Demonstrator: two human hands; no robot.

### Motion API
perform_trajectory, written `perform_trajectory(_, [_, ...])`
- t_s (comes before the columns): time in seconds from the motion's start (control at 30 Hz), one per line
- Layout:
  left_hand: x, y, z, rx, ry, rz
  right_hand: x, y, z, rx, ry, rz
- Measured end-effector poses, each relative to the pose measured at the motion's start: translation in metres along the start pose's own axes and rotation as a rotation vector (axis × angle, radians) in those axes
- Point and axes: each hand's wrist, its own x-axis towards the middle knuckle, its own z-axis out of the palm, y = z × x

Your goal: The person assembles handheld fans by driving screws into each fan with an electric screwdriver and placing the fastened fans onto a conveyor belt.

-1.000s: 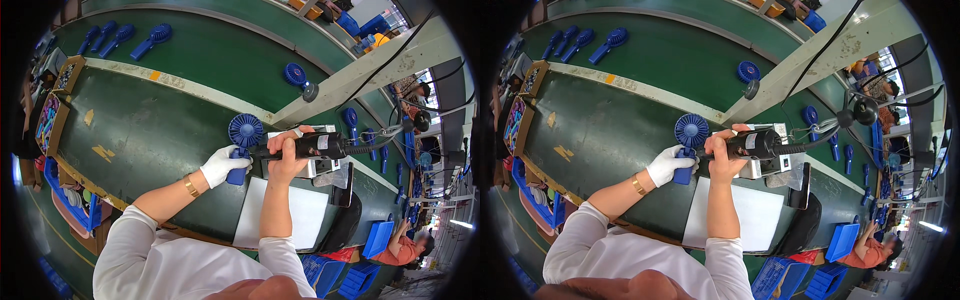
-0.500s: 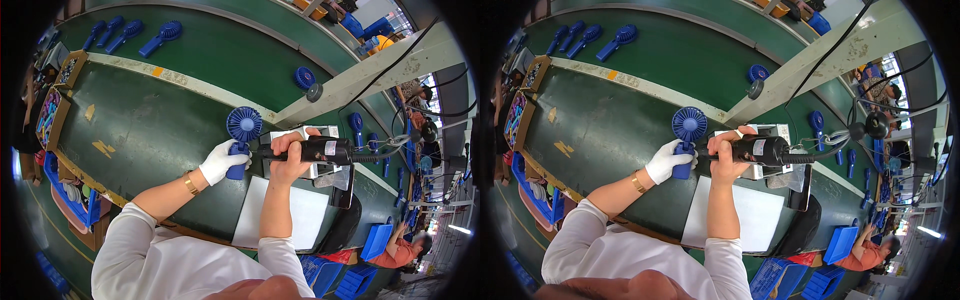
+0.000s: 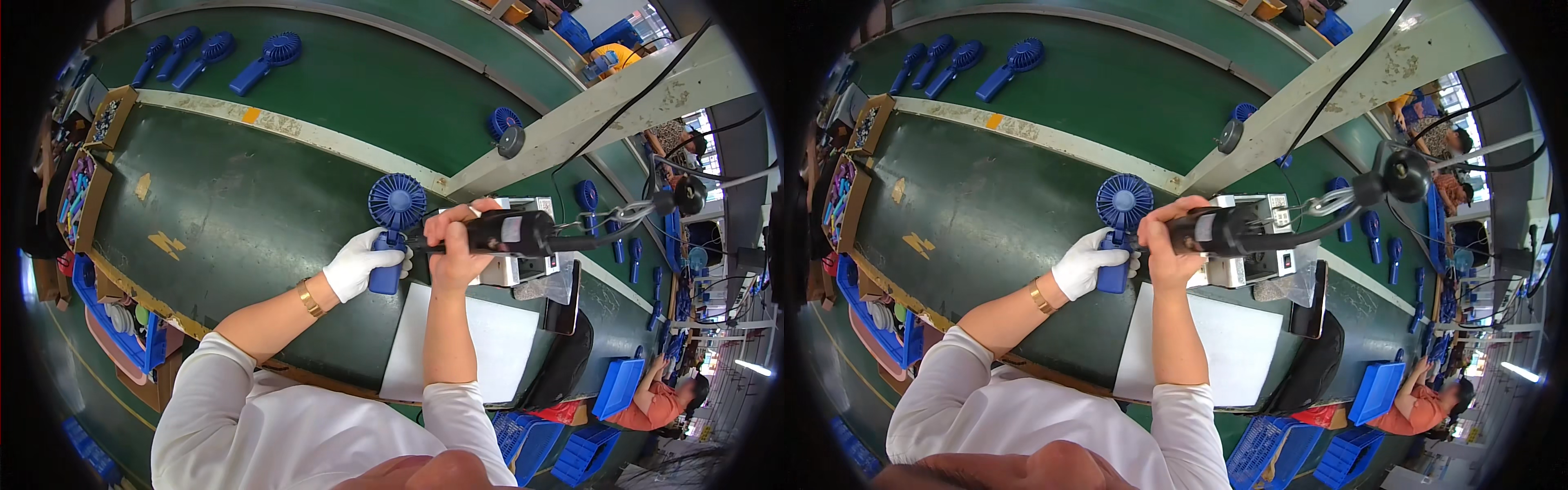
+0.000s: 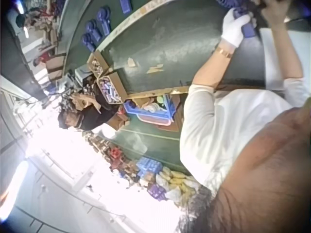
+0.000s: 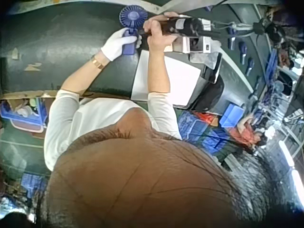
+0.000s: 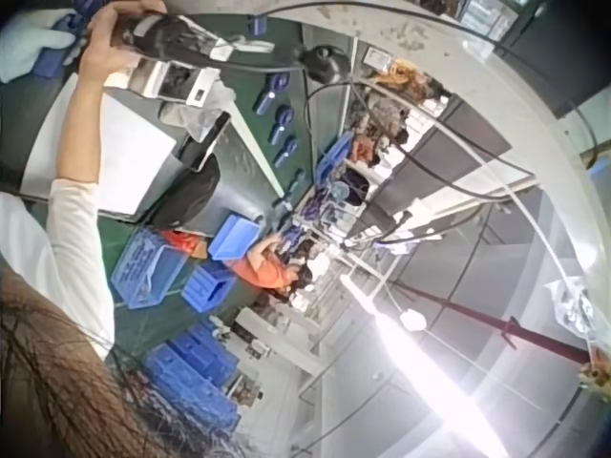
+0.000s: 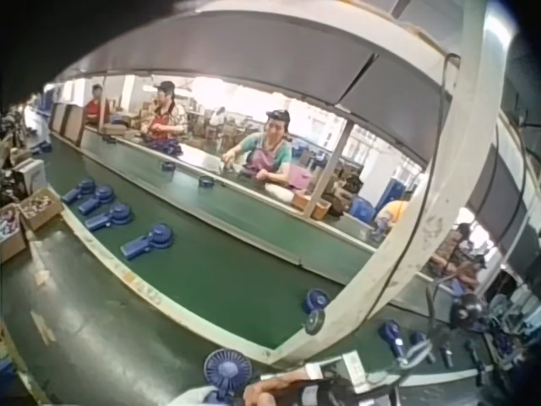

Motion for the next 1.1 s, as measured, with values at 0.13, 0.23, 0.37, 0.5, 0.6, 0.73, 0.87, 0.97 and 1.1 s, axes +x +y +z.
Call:
perform_trajectory(0.13, [0.002,-0.003,-0.003,0.007,0.027,0.029,-0.011,0.015,-0.006,-0.167,-0.215,-0.063])
perform_trajectory(0.23, [0.005,-0.006,-0.007,0.01,0.046,0.059,-0.01,0.017,-0.003,-0.304,-0.353,-0.16])
perform_trajectory(0.37, [0.005,-0.003,-0.006,0.02,0.053,0.049,-0.011,0.021,-0.004,-0.301,-0.339,-0.186])
perform_trajectory(0.5, [0.003,-0.002,-0.004,0.026,0.047,0.044,-0.011,0.02,-0.004,-0.218,-0.256,-0.125])
perform_trajectory(0.6, [-0.002,0.003,0.002,0.094,0.055,0.037,-0.005,0.007,-0.006,-0.348,-0.204,-0.202])
perform_trajectory(0.73, [-0.005,0.006,0.007,0.541,0.206,0.189,0.001,-0.021,-0.005,0.005,-0.032,-0.248])
perform_trajectory(0.87, [-0.007,0.009,0.009,0.875,0.306,0.4,0.007,-0.018,-0.01,-0.105,0.044,-0.06])
perform_trajectory(0.97, [-0.011,0.013,0.014,0.935,0.329,0.375,0.01,-0.011,-0.01,-0.237,0.033,-0.051])
perform_trajectory(1.1, [-0.008,0.013,0.014,0.959,0.314,0.375,0.013,-0.011,-0.015,-0.171,0.006,-0.014])
